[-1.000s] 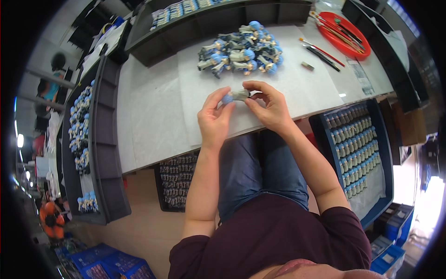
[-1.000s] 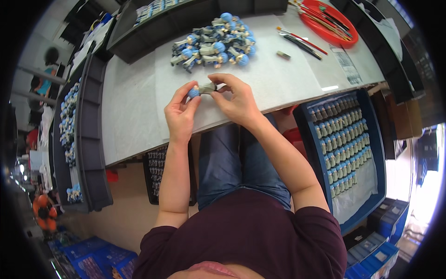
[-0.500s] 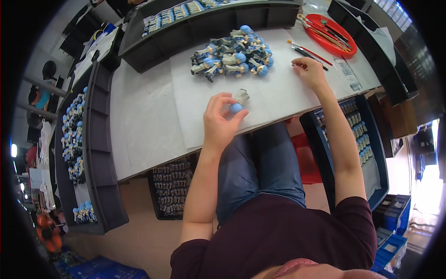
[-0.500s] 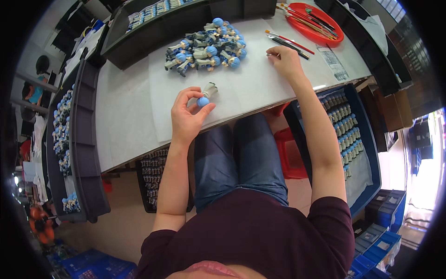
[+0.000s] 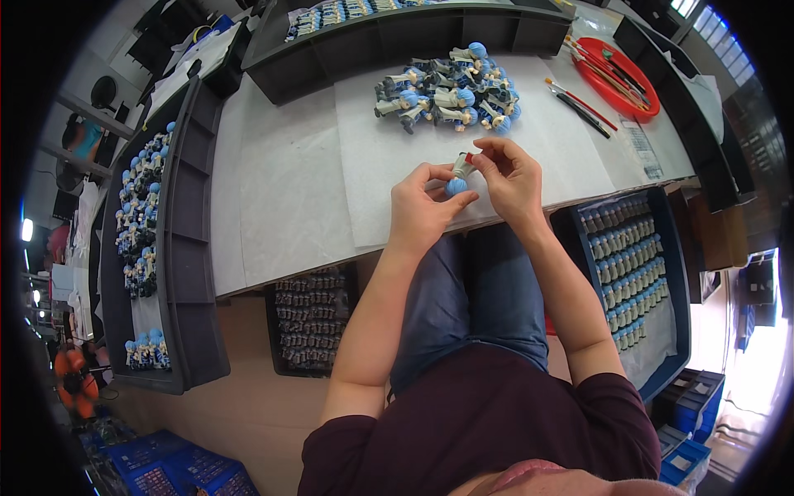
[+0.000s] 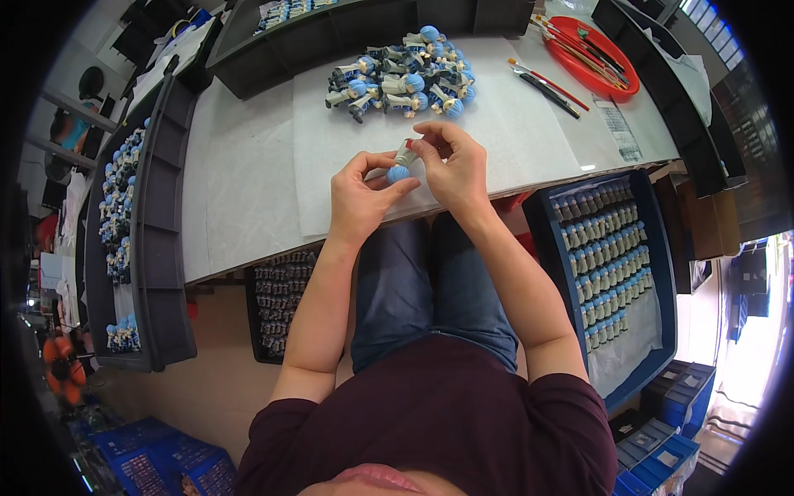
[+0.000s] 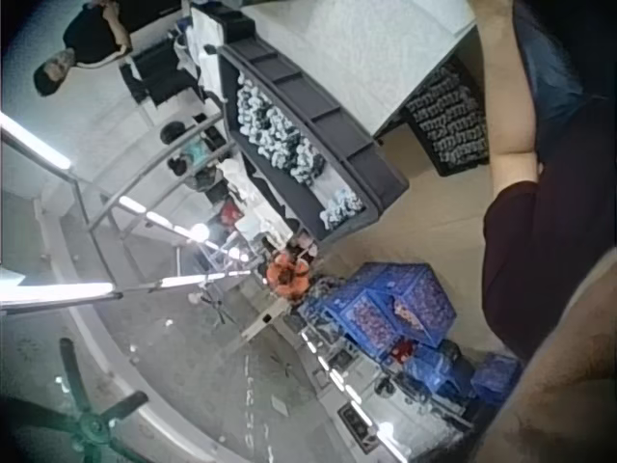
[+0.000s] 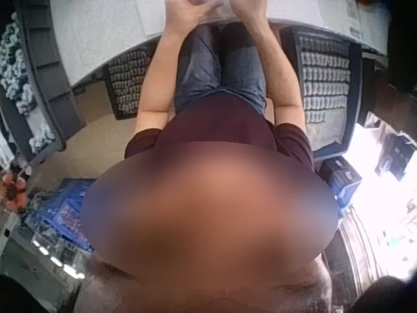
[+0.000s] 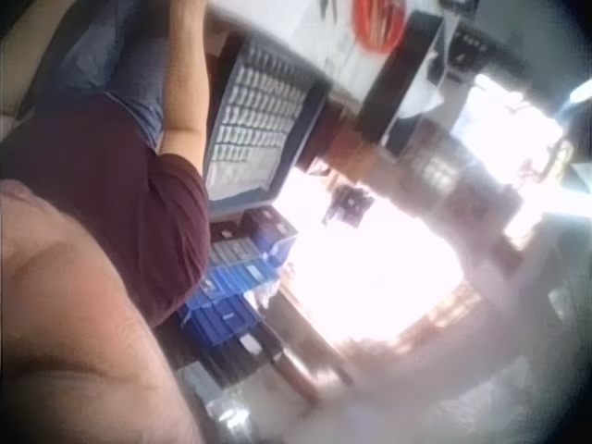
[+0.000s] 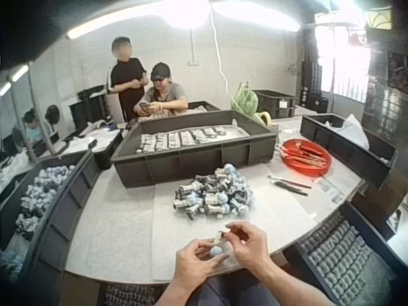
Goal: The person sits at a workbench and assembles small blue and white figurines. They pick up individual parts, use a small tool to clean or adjust them, and then snap the pieces together. The completed figures are placed into a blue tray filled with similar items.
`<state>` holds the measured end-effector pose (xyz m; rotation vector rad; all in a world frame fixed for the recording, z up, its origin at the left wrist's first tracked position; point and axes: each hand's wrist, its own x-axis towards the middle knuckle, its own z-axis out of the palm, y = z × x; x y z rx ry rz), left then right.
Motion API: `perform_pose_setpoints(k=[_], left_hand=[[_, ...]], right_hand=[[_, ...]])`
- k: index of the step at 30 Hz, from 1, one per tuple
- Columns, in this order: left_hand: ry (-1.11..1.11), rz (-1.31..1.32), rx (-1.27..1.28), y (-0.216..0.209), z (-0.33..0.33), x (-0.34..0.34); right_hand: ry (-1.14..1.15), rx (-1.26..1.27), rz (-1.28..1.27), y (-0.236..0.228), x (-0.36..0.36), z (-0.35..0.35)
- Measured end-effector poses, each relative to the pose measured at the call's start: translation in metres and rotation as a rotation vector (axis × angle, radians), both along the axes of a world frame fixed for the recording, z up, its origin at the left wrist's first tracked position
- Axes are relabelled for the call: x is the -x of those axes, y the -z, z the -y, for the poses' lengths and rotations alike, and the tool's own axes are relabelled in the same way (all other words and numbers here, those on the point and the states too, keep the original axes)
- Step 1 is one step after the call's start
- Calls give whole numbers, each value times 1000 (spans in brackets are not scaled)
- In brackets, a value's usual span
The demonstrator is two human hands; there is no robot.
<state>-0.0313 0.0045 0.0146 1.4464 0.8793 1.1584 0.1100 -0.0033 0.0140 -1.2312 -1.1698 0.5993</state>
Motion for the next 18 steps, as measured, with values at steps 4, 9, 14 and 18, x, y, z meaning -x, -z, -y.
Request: perform_pose_setpoints(k=[4, 9, 14, 18], left_hand=[[18, 53, 52, 3, -3, 1], [35, 48, 102, 3, -6, 3], [85, 44, 64, 4, -6, 5], [95, 35, 46, 7, -7, 5]], right_hand=[[114, -51, -1, -2, 3, -2], [151, -24, -7, 1, -9, 0], [110, -35, -63, 1, -11, 9], [111, -21, -77, 3, -15, 15]])
